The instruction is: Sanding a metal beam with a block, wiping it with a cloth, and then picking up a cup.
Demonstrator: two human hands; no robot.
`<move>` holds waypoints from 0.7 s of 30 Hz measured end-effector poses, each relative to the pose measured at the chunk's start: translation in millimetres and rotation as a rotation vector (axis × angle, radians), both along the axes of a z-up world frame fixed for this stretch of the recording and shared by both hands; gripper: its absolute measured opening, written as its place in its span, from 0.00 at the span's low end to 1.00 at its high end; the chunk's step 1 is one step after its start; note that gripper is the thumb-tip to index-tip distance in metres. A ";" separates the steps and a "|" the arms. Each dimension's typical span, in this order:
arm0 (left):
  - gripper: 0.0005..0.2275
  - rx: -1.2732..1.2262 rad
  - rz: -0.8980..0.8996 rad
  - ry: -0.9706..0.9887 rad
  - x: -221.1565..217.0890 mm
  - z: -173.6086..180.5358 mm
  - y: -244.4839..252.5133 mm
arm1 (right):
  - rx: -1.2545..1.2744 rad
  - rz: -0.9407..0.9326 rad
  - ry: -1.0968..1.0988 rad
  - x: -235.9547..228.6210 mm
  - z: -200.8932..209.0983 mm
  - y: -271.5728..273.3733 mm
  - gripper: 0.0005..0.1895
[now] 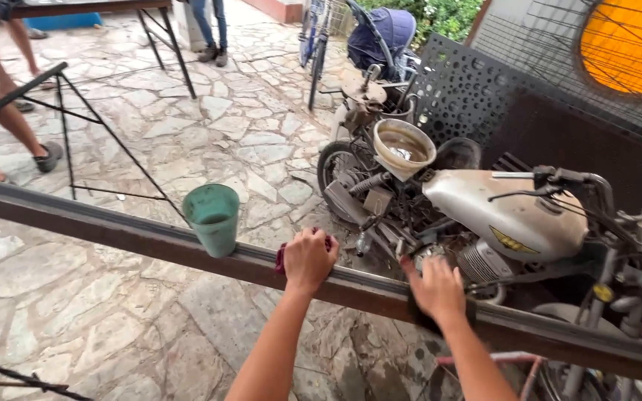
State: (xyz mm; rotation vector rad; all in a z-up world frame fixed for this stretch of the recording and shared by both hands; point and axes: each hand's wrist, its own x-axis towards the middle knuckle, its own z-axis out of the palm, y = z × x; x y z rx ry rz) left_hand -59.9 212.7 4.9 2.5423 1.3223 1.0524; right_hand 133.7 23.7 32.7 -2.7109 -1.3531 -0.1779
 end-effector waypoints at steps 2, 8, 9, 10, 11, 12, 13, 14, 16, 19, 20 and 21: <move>0.14 0.001 -0.017 0.018 -7.4 13.7 -2.6 | -0.064 -0.008 -0.019 -1.5 4.7 -18.4 0.53; 0.14 0.011 -0.046 0.028 -8.1 14.1 -2.8 | -0.240 -0.182 0.196 24.2 32.6 -17.0 0.56; 0.14 0.002 -0.046 0.040 -6.8 14.4 -2.8 | -0.270 -0.160 0.238 7.9 46.0 -5.5 0.56; 0.14 0.003 -0.032 0.040 -8.1 14.1 -6.1 | -0.270 -0.147 0.236 -0.7 33.7 -7.9 0.56; 0.14 -0.017 -0.029 0.060 -9.4 14.1 -9.2 | -0.160 -0.065 0.225 -9.4 21.8 -10.4 0.57; 0.14 -0.023 -0.030 0.079 -8.2 18.2 -7.3 | -0.036 0.014 0.212 -16.3 11.9 -9.0 0.58; 0.14 -0.010 -0.020 0.077 -8.1 20.7 -1.8 | -0.023 0.025 0.209 2.3 -0.1 -14.3 0.58; 0.15 -0.026 -0.039 0.061 -7.9 18.8 -2.4 | 0.025 0.036 0.027 20.7 -14.0 -25.3 0.52; 0.15 -0.042 -0.049 0.044 -7.8 17.2 -0.8 | 0.078 0.056 -0.156 38.7 -11.7 -30.0 0.47; 0.15 -0.073 -0.074 0.005 -7.1 12.7 -3.7 | -0.235 -0.144 0.192 20.9 18.4 -14.6 0.63; 0.15 -0.083 -0.077 0.000 -5.5 12.0 -2.1 | -0.207 -0.078 0.173 6.3 18.2 -1.9 0.60; 0.15 -0.093 -0.079 -0.005 -3.6 11.8 -0.5 | -0.179 -0.012 0.154 -8.1 18.6 10.9 0.58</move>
